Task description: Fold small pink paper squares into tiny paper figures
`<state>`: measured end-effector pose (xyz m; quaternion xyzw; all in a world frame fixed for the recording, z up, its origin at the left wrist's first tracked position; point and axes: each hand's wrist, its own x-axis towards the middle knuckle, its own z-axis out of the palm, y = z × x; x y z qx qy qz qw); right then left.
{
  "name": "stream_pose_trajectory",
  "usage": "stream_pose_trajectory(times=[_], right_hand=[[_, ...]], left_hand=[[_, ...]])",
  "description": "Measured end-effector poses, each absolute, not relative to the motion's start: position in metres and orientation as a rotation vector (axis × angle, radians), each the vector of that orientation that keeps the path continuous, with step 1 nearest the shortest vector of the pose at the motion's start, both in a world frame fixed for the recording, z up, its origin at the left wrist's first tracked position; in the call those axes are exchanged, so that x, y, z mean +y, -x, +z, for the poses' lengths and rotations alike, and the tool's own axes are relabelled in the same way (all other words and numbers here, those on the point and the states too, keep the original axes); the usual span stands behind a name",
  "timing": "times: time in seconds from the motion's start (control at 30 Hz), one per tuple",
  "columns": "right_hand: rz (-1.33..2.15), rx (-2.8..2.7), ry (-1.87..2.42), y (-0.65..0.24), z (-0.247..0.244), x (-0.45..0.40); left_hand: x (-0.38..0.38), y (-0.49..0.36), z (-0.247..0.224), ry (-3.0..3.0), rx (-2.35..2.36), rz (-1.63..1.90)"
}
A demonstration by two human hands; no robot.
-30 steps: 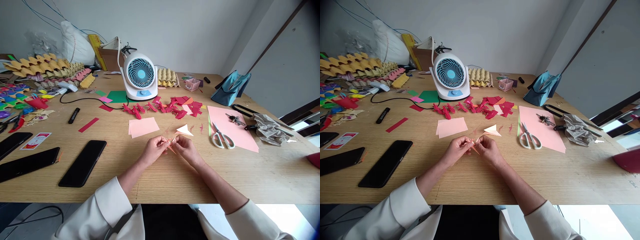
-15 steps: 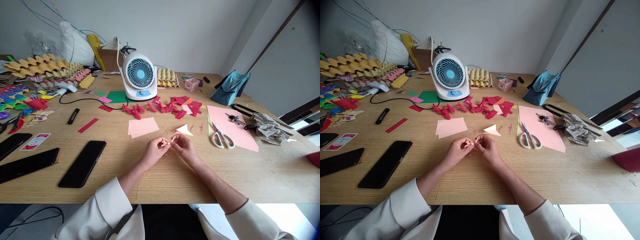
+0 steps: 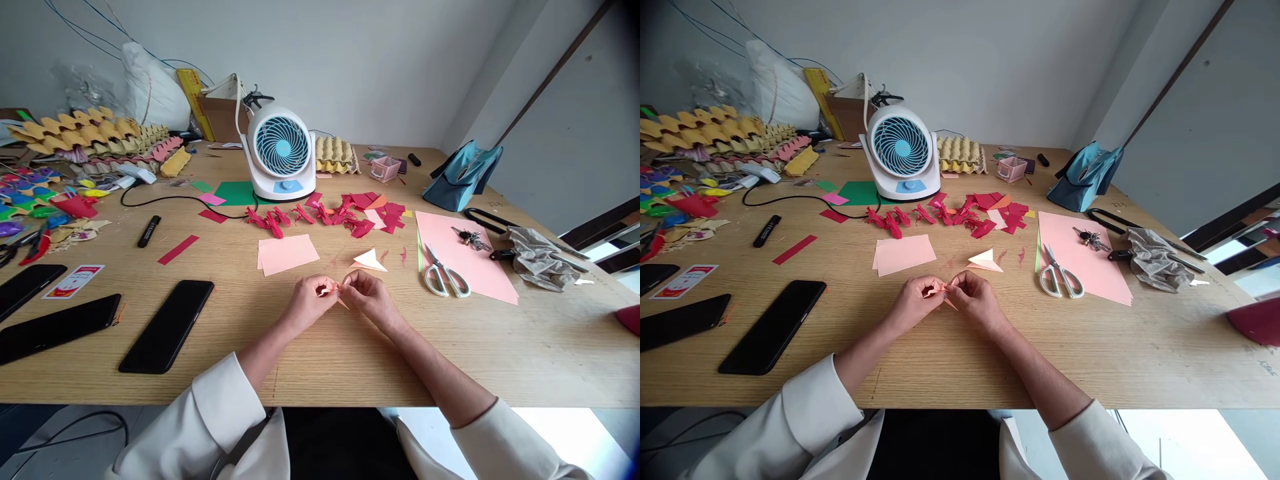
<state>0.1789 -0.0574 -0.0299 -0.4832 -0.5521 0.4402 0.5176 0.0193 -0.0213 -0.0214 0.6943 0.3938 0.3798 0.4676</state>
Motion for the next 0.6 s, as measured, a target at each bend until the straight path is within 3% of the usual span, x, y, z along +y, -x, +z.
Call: stream_pose_trajectory(times=[0.17,0.33,0.47,0.6], right_hand=[[0.719,-1.453,1.287,-0.215,-0.01,-0.058],[-0.077,-1.395,2.039,-0.299,-0.005,-0.062],[-0.025,-1.23,2.563,-0.338,-0.015,-0.065],[0.031,-1.2,2.63,-0.346,-0.019,-0.069]], left_hand=[[-0.021,-0.015,-0.013,-1.294,0.869,0.854],[-0.021,-0.012,-0.008,-1.16,0.843,0.851],[-0.02,-0.012,-0.005,-1.089,0.809,0.875],[-0.02,-0.011,-0.002,-1.071,0.796,0.896]])
